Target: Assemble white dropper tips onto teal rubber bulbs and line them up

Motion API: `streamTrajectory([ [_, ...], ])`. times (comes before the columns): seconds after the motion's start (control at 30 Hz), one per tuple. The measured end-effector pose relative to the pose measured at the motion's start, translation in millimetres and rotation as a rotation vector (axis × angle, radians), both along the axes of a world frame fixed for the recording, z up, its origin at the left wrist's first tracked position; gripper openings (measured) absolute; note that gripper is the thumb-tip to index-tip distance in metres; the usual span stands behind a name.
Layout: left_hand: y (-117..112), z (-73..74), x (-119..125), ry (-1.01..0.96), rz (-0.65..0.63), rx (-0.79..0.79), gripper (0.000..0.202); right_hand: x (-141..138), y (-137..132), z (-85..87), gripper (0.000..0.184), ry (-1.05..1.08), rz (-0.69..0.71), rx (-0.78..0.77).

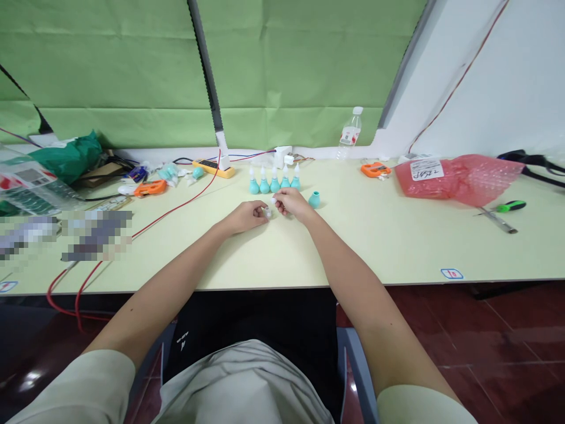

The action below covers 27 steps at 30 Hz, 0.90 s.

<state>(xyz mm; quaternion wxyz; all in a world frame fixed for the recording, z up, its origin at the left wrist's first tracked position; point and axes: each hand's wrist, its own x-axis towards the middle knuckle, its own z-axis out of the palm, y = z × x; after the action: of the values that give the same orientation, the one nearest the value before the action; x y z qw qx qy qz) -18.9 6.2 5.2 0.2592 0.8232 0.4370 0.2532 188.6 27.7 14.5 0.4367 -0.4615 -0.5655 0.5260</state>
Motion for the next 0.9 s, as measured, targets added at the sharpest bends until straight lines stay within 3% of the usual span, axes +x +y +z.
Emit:
streamTrajectory([
  [0.1,0,4.8,-5,-0.068,0.079,0.018,0.034,1,-3,5.6,0.017,0.061,-0.005,0.025],
  [0.2,-3,10.4,-4,-0.197,0.171,0.178,0.019,-1,-10,12.4,0.02,0.166,0.049,0.038],
  [0.43,-11,13.1,10,-0.337,0.067,0.415,0.011,-11,-18,13.6,0.03,0.229,0.206,0.092],
  [0.7,-10,11.3,10,-0.353,0.118,0.485,0.004,-13,-24,17.9,0.04,0.199,0.267,0.164],
  [0.9,-14,15.9,10,-0.319,0.132,0.452,0.004,-15,-26,17.7,0.039,0.191,0.215,0.19],
])
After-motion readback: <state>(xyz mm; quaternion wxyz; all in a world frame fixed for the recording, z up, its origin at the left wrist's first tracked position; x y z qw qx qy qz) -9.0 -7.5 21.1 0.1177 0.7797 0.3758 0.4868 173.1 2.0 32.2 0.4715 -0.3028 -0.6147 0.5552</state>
